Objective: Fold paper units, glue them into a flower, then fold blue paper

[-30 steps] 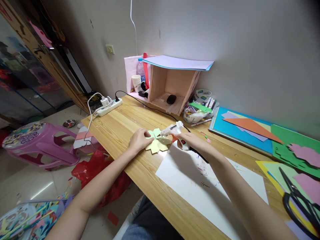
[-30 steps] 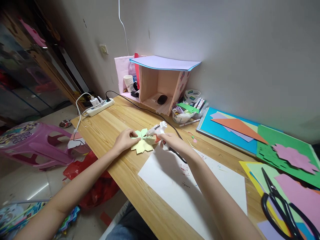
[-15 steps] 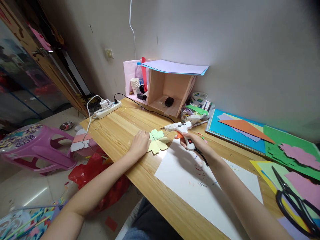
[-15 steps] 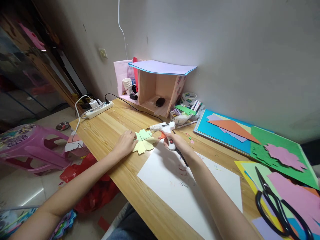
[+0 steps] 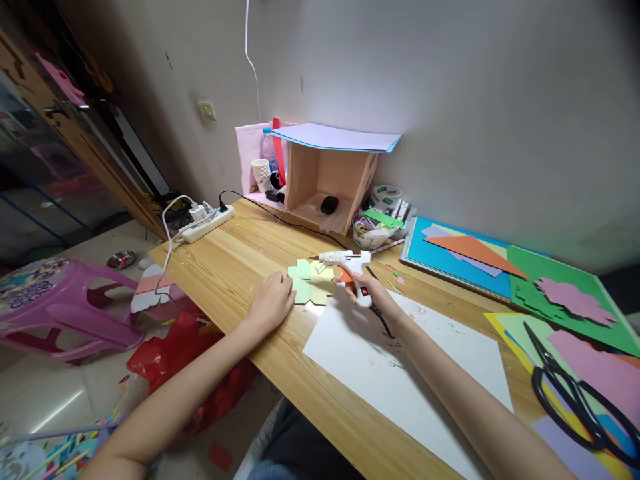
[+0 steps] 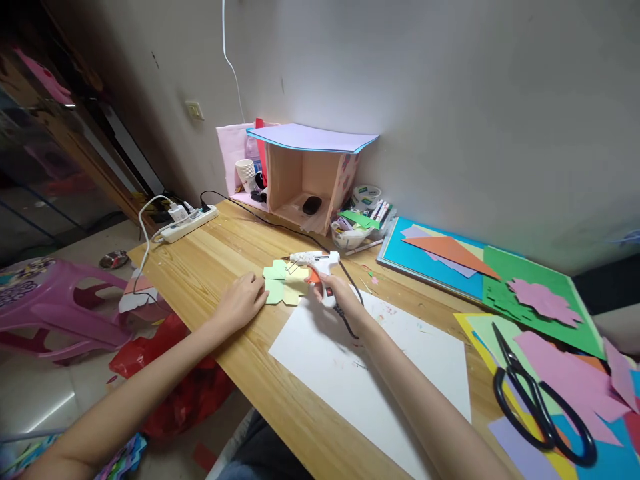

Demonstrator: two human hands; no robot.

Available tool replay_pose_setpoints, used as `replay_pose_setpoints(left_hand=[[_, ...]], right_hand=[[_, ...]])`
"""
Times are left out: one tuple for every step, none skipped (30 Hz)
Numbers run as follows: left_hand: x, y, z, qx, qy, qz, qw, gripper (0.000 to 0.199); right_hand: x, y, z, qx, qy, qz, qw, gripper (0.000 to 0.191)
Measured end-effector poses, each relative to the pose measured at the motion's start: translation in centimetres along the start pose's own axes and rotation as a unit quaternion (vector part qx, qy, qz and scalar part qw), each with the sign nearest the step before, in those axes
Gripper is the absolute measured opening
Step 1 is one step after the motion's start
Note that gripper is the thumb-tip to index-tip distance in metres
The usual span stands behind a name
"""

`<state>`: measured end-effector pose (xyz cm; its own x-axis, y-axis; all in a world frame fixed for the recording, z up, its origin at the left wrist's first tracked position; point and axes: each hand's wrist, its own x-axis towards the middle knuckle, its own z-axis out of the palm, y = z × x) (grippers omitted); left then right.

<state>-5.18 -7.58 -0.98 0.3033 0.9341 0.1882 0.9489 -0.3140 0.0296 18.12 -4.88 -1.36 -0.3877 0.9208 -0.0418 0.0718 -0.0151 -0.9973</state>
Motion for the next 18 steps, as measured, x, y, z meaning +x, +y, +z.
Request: replay_pose_setpoints(left_hand=[[-0.2,0.2,-0.1,-0.002,-0.005,0.004,1.000,0.021],[-0.3,0.4,-0.2,-0.008,-0.007,0.004,1.000,0.023],[-0.2,0.5,-0.2,-0.016,-0.004,-0.001,1.000,0.024],[0.0,0.5,-0.2,-0.027,0.005,-0.009,1.000,0.024],[0.3,0.4,-0.1,-0.042,0.020,-0.016,0.999,0.023],[0.8,0.2,0.0,-0.061,0.036,-0.019,0.997,0.020],[1.3,0.0,0.2,-0.082,0.049,-0.014,0.995,0.017],[1.9,-0.2,0.4,-0.105,0.053,-0.002,0.993,0.015],[2.4,-0.5,0.7,-0.125,0.047,0.013,0.991,0.015],[2.9,-0.7,1.0,-0.139,0.039,0.023,0.989,0.014],[3.3,-0.9,1.2,-0.147,0.033,0.028,0.988,0.014],[3.6,-1.0,1.4,-0.149,0.029,0.032,0.988,0.013],[3.8,-1.1,1.5,-0.144,0.025,0.035,0.989,0.013],[4.0,-1.2,1.6,-0.136,0.022,0.040,0.990,0.013],[4.0,-1.2,1.6,-0.126,0.018,0.047,0.991,0.013],[4.0,-1.3,1.6,-0.116,0.014,0.055,0.992,0.013],[4.1,-1.3,1.6,-0.106,0.011,0.065,0.992,0.014],[4.1,-1.3,1.5,-0.097,0.010,0.074,0.993,0.015]], right_hand=[[-0.2,0.0,0.0,-0.008,0.005,-0.007,1.000,0.045],[-0.4,-0.1,0.1,-0.016,0.012,-0.010,1.000,0.045],[-0.5,-0.2,0.1,-0.023,0.020,-0.010,0.999,0.046],[-0.7,-0.3,0.2,-0.029,0.029,-0.008,0.999,0.047],[-0.8,-0.3,0.3,-0.031,0.036,-0.007,0.999,0.047],[-0.9,-0.4,0.4,-0.028,0.041,-0.007,0.999,0.047],[-0.9,-0.3,0.4,-0.022,0.044,-0.007,0.999,0.047],[-0.9,-0.2,0.5,-0.014,0.045,-0.006,0.999,0.047],[-0.8,-0.1,0.5,-0.006,0.046,-0.004,0.999,0.046],[-0.8,0.1,0.5,-0.001,0.046,-0.003,0.999,0.046],[-0.7,0.4,0.5,0.001,0.045,-0.003,0.999,0.045],[-0.6,0.6,0.5,-0.001,0.043,-0.003,0.999,0.045],[-0.4,0.8,0.5,-0.003,0.041,-0.005,0.999,0.045],[-0.3,1.0,0.5,-0.006,0.037,-0.008,0.999,0.044],[-0.2,1.2,0.5,-0.010,0.033,-0.010,0.999,0.044],[-0.1,1.3,0.5,-0.013,0.031,-0.010,0.999,0.044],[-0.1,1.4,0.5,-0.015,0.031,-0.008,0.999,0.044],[-0.1,1.5,0.4,-0.017,0.032,-0.006,0.999,0.044]])
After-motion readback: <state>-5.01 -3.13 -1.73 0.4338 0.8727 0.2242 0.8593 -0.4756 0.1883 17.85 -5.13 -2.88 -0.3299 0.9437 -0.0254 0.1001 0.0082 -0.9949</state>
